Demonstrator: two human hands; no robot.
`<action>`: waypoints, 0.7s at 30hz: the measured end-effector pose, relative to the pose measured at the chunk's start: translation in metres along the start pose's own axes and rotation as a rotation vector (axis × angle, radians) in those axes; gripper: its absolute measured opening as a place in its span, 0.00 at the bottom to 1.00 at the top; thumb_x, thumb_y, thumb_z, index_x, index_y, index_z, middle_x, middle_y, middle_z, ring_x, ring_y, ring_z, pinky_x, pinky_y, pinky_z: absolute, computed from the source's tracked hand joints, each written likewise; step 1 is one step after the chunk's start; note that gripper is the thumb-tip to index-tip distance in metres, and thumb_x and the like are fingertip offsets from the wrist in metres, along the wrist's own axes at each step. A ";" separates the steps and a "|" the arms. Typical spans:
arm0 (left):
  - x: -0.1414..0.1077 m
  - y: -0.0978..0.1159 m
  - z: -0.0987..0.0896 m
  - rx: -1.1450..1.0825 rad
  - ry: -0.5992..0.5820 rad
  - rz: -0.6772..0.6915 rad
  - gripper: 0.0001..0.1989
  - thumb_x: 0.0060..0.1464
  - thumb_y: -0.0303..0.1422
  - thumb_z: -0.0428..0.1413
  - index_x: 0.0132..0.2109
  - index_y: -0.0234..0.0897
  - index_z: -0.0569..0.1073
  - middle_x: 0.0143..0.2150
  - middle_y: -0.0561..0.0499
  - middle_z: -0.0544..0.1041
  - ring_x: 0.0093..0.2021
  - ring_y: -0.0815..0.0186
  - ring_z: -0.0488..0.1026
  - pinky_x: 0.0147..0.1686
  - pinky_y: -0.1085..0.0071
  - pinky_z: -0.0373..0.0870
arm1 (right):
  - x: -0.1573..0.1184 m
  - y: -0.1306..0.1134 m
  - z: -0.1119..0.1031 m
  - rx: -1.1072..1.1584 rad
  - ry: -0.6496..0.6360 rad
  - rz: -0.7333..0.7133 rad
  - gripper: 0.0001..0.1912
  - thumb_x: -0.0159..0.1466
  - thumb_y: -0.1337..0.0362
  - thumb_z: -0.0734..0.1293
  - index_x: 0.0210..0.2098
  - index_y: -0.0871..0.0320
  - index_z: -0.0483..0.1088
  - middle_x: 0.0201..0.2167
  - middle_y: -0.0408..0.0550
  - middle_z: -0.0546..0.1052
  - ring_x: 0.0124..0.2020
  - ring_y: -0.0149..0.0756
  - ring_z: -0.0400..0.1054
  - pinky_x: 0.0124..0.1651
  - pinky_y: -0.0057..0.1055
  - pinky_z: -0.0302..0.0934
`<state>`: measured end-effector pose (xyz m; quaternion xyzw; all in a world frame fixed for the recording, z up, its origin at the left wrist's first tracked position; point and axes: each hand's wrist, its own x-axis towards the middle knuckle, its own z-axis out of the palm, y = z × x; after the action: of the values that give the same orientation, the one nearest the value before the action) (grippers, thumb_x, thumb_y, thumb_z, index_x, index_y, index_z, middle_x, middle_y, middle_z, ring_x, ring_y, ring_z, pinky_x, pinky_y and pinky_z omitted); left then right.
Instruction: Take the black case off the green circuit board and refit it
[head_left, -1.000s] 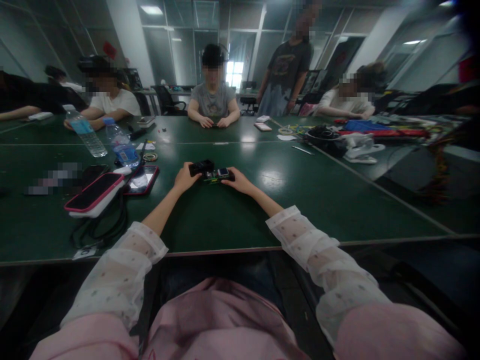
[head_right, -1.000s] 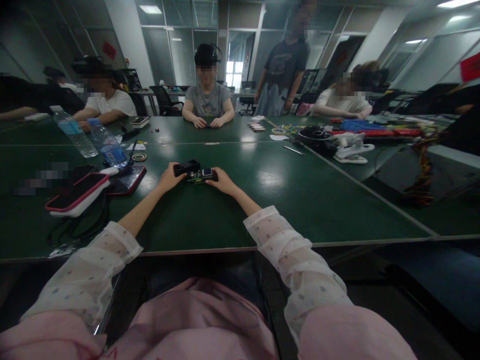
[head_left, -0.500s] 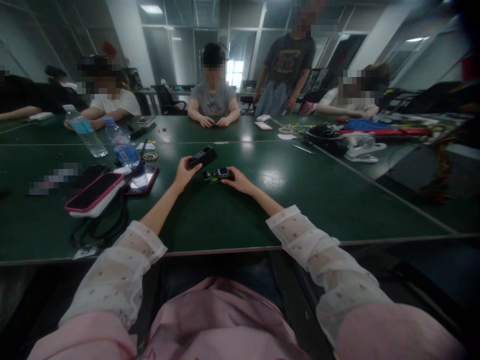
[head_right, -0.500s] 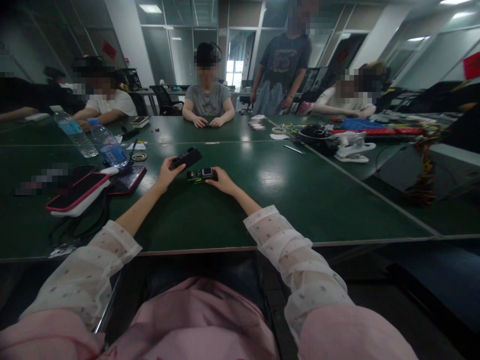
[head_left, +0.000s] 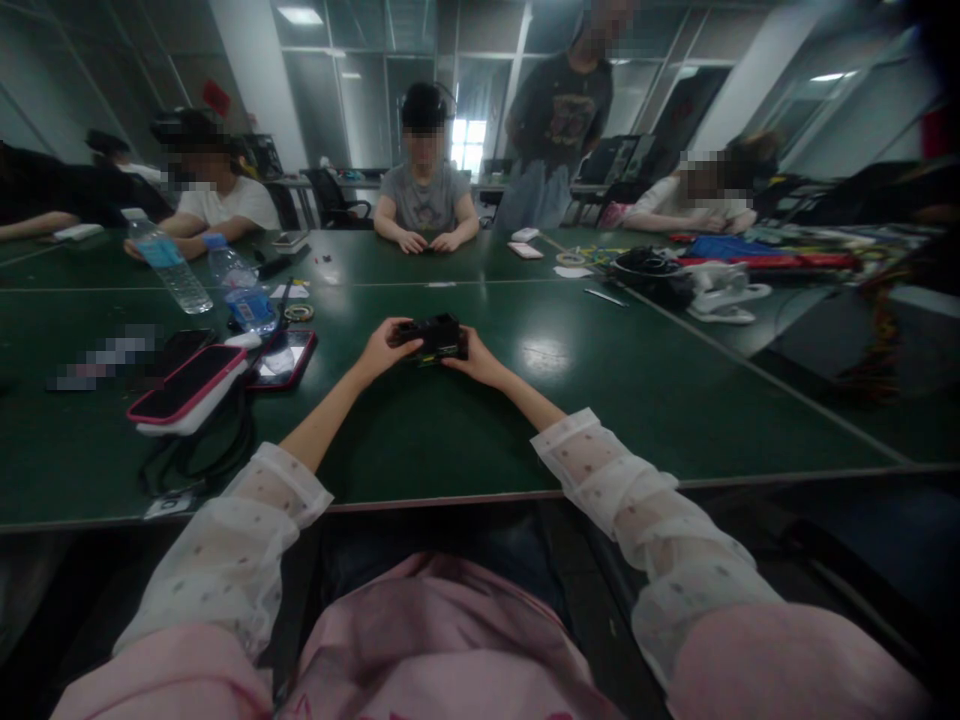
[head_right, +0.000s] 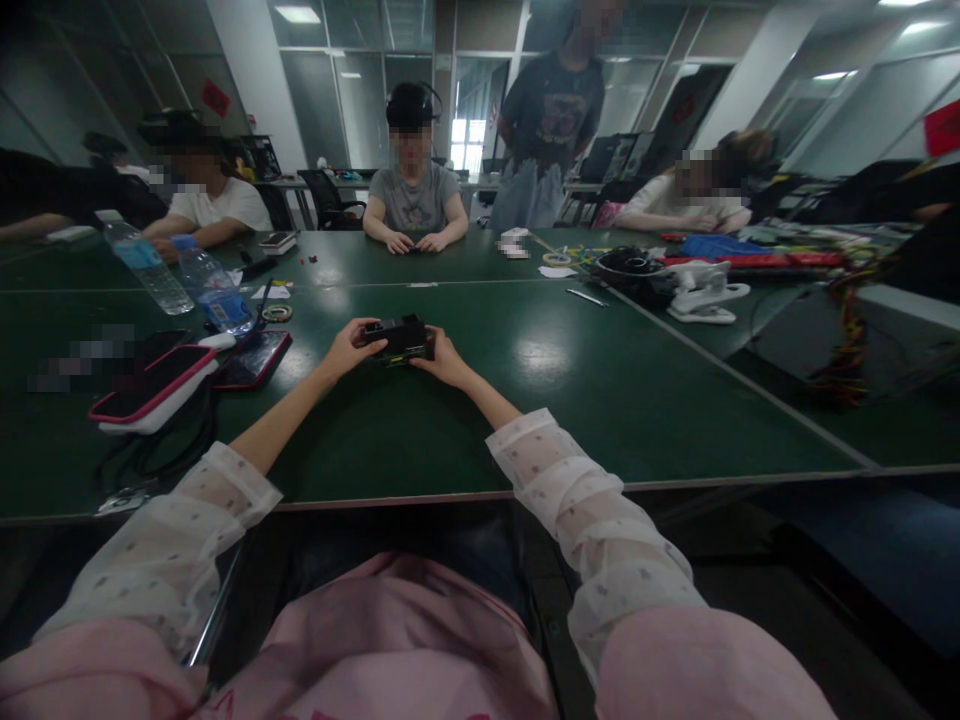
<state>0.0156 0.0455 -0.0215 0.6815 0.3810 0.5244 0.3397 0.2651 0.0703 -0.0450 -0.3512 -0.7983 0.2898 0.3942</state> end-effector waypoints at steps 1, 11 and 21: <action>0.000 0.001 0.000 0.005 -0.005 0.001 0.31 0.46 0.43 0.66 0.54 0.37 0.68 0.49 0.42 0.76 0.47 0.58 0.75 0.49 0.58 0.72 | 0.000 0.001 0.000 0.003 -0.001 -0.002 0.43 0.55 0.57 0.73 0.62 0.58 0.50 0.58 0.60 0.65 0.58 0.53 0.64 0.59 0.56 0.62; 0.002 0.006 -0.002 0.065 -0.034 -0.009 0.30 0.44 0.43 0.67 0.51 0.35 0.68 0.50 0.41 0.75 0.48 0.57 0.75 0.48 0.58 0.73 | 0.001 0.006 0.001 0.017 -0.001 -0.010 0.40 0.55 0.57 0.73 0.60 0.58 0.52 0.57 0.60 0.65 0.59 0.51 0.64 0.58 0.54 0.63; -0.009 0.021 -0.006 0.433 -0.172 0.062 0.31 0.45 0.47 0.65 0.53 0.38 0.67 0.50 0.43 0.76 0.48 0.54 0.75 0.50 0.56 0.71 | 0.002 -0.001 0.001 -0.039 0.033 -0.029 0.46 0.51 0.59 0.75 0.62 0.58 0.50 0.58 0.61 0.64 0.61 0.53 0.61 0.62 0.53 0.57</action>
<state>0.0121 0.0282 -0.0066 0.7919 0.4334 0.3806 0.2006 0.2631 0.0707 -0.0440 -0.3518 -0.8023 0.2625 0.4046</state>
